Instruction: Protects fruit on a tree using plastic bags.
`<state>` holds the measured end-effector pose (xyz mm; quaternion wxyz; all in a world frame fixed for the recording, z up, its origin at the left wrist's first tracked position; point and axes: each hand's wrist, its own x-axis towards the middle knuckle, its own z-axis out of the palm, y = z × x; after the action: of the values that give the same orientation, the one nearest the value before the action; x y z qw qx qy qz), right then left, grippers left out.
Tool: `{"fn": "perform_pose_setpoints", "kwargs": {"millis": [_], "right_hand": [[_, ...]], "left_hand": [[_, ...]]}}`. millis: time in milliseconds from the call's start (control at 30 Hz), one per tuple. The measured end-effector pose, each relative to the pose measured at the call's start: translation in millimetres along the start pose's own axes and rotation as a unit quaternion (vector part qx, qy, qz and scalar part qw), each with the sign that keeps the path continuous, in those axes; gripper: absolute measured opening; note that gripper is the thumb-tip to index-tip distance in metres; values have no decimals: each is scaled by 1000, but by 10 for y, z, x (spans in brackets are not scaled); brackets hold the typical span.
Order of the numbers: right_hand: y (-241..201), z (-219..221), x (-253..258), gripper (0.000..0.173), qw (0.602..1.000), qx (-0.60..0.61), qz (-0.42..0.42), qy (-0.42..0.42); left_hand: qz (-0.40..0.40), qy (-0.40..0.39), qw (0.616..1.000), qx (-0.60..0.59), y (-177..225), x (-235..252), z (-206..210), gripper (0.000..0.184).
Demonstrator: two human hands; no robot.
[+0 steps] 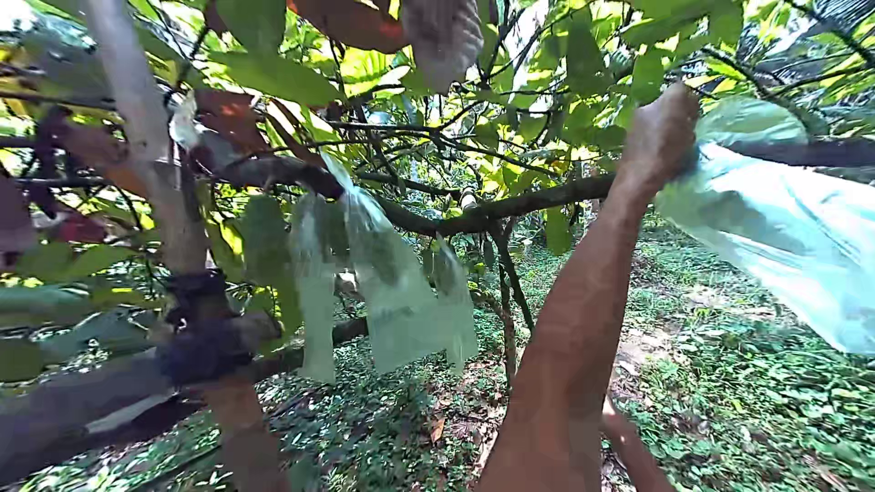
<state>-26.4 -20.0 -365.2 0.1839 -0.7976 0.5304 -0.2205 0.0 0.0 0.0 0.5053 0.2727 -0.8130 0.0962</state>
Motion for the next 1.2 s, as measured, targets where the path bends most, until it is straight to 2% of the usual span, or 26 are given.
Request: {"fn": "perform_pose_setpoints", "kwargs": {"millis": [33,100,167,233,300,333,367,400,467,533,567,600,667,733,767,867,967,1033,1100,1133,1200], "right_hand": [[-24,275,-66,45,999,-11,-7,-49],[-338,423,-269,47,981,-60,0,-186],[-670,360,-469,40,977,-48,3,-209],[-800,236,-540,39,979,-33,-4,-199],[-701,83,-529,38,990,-18,-40,-136],[-709,-183,-589,38,995,-5,-63,-77],[-730,-512,-697,36,995,1,-95,15],[-702,-830,-797,33,979,-15,-145,140],[-687,-1496,-1045,29,904,-77,-209,364],[-794,-2130,-1369,26,814,-135,-222,519],[-897,-2458,-1510,25,782,-149,-214,566],[-990,-2785,-1591,31,762,-157,-196,597],[-1120,-3382,-1592,39,761,-141,-157,613],[-1164,-3827,-1465,43,797,-110,-145,577],[-1146,-3969,-1381,45,816,-98,-157,547],[-1067,-4005,-1107,45,868,-31,-210,448],[-720,-3781,-777,36,869,87,-264,409],[-449,-3774,-633,32,835,61,-309,451],[-534,-3776,-817,30,863,20,-253,438],[-568,-3778,-916,28,858,-32,-228,459],[-486,-3819,-1160,31,801,-206,-156,540]], "left_hand": [[6,4,1000,-3,-20,2,-13,21],[12,-1,1000,8,-34,-23,-16,21],[-8,-13,1000,20,2,-47,-26,24],[-12,-6,1000,19,-21,-48,-68,25],[-22,10,1000,12,-70,-65,-119,26],[-39,11,999,8,-66,-68,-158,29],[-61,13,998,-4,-57,-67,-183,32],[-89,23,995,-31,-63,-52,-195,35],[-148,78,980,-104,-119,-6,-202,38],[-203,155,949,-182,-157,17,-199,40],[-221,198,930,-218,-173,34,-190,41],[-236,241,908,-248,-173,43,-181,42],[-261,324,865,-281,-144,45,-165,42],[-243,391,842,-282,-121,49,-132,40],[-219,403,846,-273,-102,44,-118,39],[-115,374,887,-244,-117,76,-138,38],[1,308,904,-297,-53,0,-177,33],[72,253,915,-307,182,-199,-183,27],[109,172,955,-217,405,-581,-234,30],[132,124,970,-164,488,-785,-232,29],[192,30,975,-105,557,-1173,-144,21]]}}
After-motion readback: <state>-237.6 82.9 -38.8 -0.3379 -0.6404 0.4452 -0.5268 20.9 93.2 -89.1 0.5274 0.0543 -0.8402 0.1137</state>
